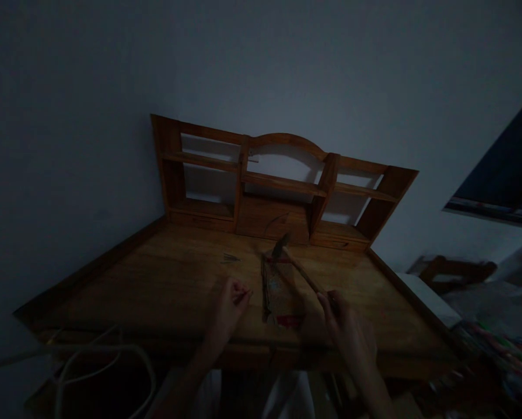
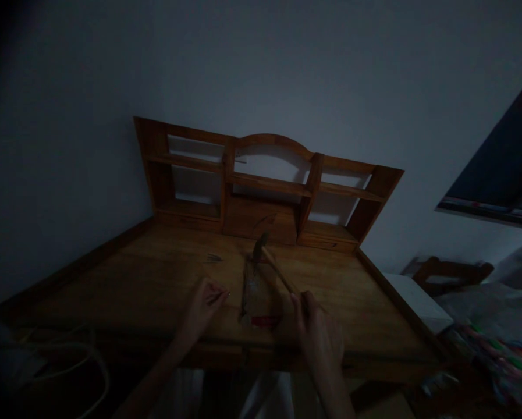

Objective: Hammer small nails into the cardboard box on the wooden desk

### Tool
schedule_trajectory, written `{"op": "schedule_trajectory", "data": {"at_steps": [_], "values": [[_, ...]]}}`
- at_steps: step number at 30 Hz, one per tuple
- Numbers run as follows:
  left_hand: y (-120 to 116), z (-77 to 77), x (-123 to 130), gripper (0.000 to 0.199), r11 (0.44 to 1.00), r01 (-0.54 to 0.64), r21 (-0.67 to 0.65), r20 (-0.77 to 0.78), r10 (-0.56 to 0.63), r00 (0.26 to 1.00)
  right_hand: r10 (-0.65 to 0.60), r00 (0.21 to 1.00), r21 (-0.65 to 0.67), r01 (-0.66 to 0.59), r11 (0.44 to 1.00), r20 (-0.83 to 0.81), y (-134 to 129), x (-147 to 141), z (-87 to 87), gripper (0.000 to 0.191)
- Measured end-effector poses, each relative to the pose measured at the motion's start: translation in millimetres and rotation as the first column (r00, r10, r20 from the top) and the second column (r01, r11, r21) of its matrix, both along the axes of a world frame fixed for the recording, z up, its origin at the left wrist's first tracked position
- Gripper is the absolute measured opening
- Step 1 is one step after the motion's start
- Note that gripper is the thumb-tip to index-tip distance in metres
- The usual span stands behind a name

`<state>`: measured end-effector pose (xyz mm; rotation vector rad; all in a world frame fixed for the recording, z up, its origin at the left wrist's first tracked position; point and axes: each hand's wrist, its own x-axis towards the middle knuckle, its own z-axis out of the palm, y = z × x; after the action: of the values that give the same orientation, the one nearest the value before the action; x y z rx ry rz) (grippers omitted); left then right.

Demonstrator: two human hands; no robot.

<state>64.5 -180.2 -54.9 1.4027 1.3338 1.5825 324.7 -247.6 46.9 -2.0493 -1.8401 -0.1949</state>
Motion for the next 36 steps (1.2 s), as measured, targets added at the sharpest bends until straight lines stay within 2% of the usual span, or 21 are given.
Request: {"op": "schedule_trajectory", "data": {"at_steps": [3, 8, 11, 17, 22, 29, 36], "values": [[-8.5, -6.7, -12.5, 0.028, 0.998, -0.031, -0.052, 0.121, 0.037, 0.992, -0.021, 0.999, 0.047, 0.023, 0.999, -0.031, 2.6, 1.0, 12.8, 0.045], [-6.7, -3.5, -19.4, 0.032, 0.996, -0.01, -0.092, 0.203, 0.029, 0.979, -0.032, 0.999, 0.068, 0.034, 0.997, -0.032, 10.3, -4.7, 28.6, 0.044], [-6.1, -3.4, -18.8, 0.032, 0.997, -0.008, -0.072, 0.211, 0.023, 0.977, -0.037, 0.999, 0.015, 0.037, 0.999, -0.019, 14.3, -9.0, 24.6, 0.044], [-7.2, -9.6, -19.6, 0.028, 0.999, 0.002, -0.044, 0.166, 0.005, 0.986, 0.029, 0.999, -0.091, -0.031, 0.995, -0.023, 15.9, -8.1, 13.7, 0.044], [-5.6, -12.5, -18.8, 0.028, 1.0, -0.003, -0.027, 0.156, 0.007, 0.988, -0.025, 1.0, -0.047, 0.025, 0.999, -0.008, 10.9, -4.6, 20.1, 0.046], [-9.3, -7.2, -18.8, 0.028, 0.998, -0.005, -0.058, 0.142, 0.014, 0.99, -0.077, 0.995, 0.024, 0.076, 0.997, 0.06, -2.3, 2.8, 26.9, 0.042], [-10.8, -5.6, -18.1, 0.027, 0.998, -0.014, -0.064, 0.127, 0.022, 0.992, -0.019, 0.996, -0.037, 0.022, 0.999, 0.083, -14.8, -1.1, 8.8, 0.037]]}}
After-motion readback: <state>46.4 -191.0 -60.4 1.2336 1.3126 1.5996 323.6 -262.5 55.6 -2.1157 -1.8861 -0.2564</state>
